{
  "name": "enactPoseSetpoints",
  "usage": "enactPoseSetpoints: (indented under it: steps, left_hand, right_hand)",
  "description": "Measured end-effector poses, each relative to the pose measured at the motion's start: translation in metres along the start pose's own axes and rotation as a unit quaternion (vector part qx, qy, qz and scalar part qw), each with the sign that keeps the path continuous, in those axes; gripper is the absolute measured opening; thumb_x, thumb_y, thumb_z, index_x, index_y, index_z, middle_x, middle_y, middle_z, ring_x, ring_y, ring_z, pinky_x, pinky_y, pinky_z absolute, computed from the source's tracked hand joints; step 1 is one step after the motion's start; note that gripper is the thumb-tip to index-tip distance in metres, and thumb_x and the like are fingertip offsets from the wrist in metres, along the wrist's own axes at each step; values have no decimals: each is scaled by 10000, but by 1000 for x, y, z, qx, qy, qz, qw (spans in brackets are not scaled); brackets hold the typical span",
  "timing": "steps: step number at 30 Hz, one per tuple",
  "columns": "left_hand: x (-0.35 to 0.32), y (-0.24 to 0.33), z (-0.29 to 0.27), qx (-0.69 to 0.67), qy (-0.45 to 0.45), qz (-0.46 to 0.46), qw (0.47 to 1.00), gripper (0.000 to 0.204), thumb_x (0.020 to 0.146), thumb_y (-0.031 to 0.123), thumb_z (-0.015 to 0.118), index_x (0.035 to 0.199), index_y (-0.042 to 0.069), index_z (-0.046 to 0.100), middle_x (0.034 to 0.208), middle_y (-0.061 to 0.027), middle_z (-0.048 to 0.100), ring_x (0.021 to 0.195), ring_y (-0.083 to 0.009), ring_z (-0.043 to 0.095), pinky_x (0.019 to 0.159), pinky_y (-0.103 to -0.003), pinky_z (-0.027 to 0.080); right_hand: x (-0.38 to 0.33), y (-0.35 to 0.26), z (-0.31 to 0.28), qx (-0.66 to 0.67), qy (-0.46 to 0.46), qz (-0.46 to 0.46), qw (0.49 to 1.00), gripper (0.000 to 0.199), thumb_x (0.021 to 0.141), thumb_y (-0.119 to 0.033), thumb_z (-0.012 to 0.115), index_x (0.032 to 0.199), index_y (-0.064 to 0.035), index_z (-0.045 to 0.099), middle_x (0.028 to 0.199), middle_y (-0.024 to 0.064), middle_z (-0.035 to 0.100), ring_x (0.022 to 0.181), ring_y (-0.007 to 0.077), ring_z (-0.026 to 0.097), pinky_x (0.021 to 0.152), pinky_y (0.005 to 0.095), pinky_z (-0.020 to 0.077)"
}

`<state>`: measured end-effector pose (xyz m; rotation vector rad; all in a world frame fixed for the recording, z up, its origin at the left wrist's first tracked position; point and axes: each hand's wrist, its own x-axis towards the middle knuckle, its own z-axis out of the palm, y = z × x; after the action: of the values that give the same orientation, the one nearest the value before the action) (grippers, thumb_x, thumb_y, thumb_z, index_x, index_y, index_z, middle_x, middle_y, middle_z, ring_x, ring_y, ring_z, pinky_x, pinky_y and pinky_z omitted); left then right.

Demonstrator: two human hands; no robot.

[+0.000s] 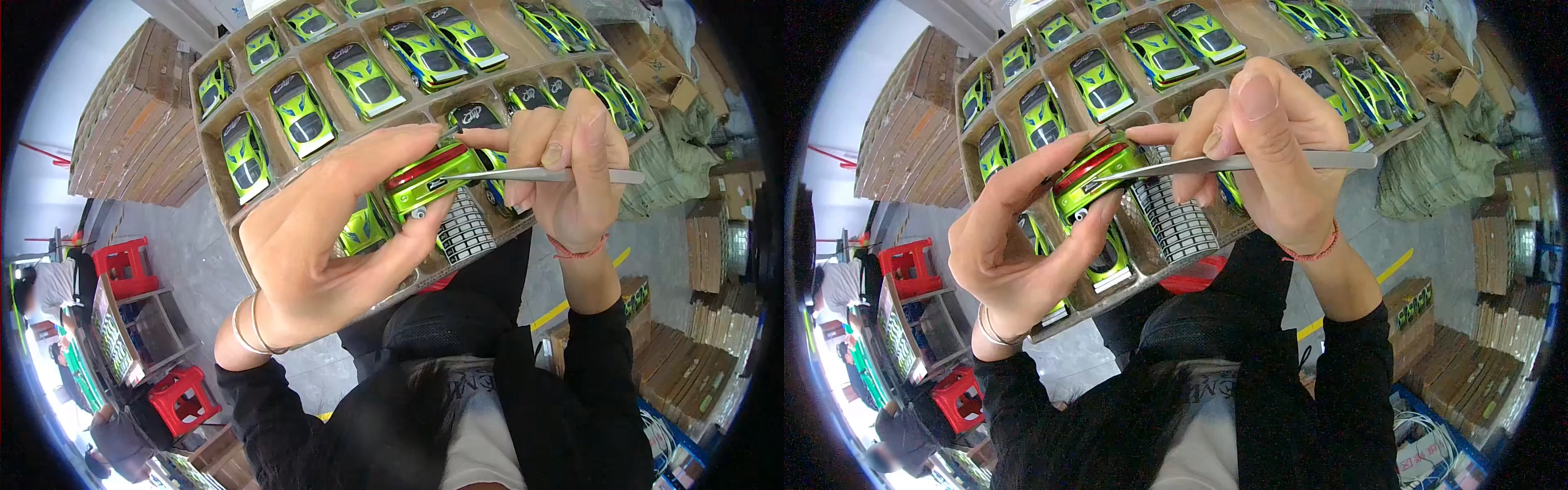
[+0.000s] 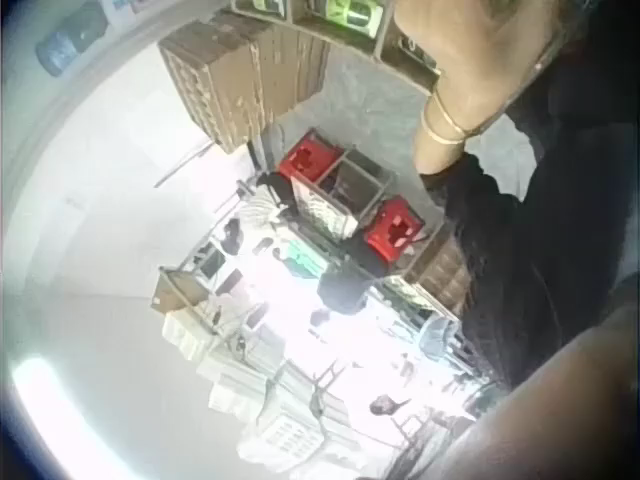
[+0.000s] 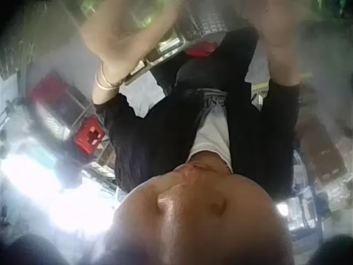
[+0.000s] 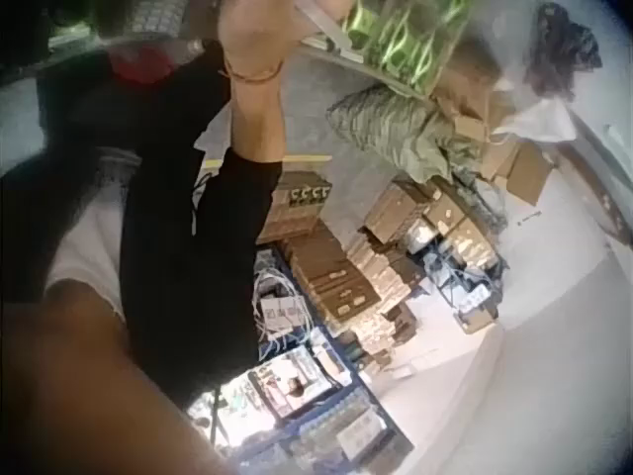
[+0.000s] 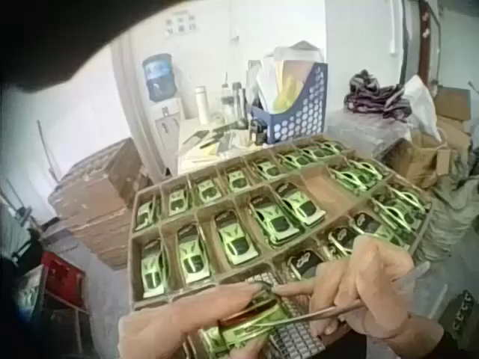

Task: The person assembles small toy racing cars by applying stickers or small components to the chassis of each car using tweezers.

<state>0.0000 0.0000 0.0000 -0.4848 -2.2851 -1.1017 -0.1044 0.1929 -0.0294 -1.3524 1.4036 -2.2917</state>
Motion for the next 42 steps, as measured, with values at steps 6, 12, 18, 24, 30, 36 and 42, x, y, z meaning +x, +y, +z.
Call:
enactPoseSetpoints:
  steps: [6, 12, 18, 24, 30, 36, 42]
  left_hand:
    - [-1, 0, 1, -5, 2, -3, 1000, 454, 740, -18, 798, 1151, -89, 621, 1088, -165, 691, 972, -192, 677, 871, -303, 538]
    - [0, -10, 4, -8, 10, 91, 996, 433, 730, -85, 778, 1114, -93, 577, 1077, -222, 668, 1020, -295, 666, 870, -355, 544]
    - [0, -7, 5, 4, 17, 95, 995, 390, 718, -105, 779, 1026, -54, 545, 1049, -245, 664, 1004, -314, 671, 841, -362, 548]
    - [1, -8, 2, 37, 12, 114, 993, 395, 708, -94, 794, 1003, -36, 538, 1038, -251, 665, 992, -312, 675, 817, -357, 552]
    - [-4, -6, 4, 17, 2, 68, 998, 417, 739, -100, 771, 1032, -30, 482, 1097, -290, 638, 997, -283, 669, 808, -337, 567]
    - [-3, -6, 4, 10, 11, 65, 998, 406, 741, -98, 771, 1020, -27, 485, 1089, -294, 641, 988, -284, 672, 808, -351, 569]
    - [0, -5, 2, 34, 15, 95, 995, 353, 703, -82, 799, 967, -20, 573, 1013, -268, 674, 957, -316, 685, 797, -381, 558]
  right_hand:
    - [0, -2, 1, -11, 2, 0, 1000, 308, 1056, -250, 260, 841, -102, 425, 580, 103, 520, 516, 145, 468, 938, 530, 514]
    - [0, -1, 3, -37, 11, -14, 999, 317, 1059, -267, 253, 851, -103, 428, 583, 100, 522, 512, 134, 452, 938, 530, 514]
    - [-1, 0, 3, -49, 12, -26, 998, 315, 1060, -278, 262, 854, -108, 430, 603, 100, 539, 513, 132, 447, 909, 542, 528]
    - [-2, 0, 6, -59, 25, -27, 998, 315, 1060, -280, 266, 850, -109, 426, 612, 99, 544, 518, 132, 458, 883, 557, 538]
    - [-3, 1, 6, -56, 24, -32, 998, 312, 1060, -279, 270, 850, -108, 425, 613, 98, 545, 524, 133, 468, 883, 564, 536]
    - [-1, 0, 6, -63, 19, -35, 997, 311, 1059, -273, 270, 844, -109, 423, 615, 100, 549, 523, 132, 459, 884, 563, 537]
    - [1, -1, 5, -64, 7, -35, 997, 312, 1057, -276, 272, 840, -108, 421, 608, 105, 554, 518, 130, 446, 885, 563, 536]
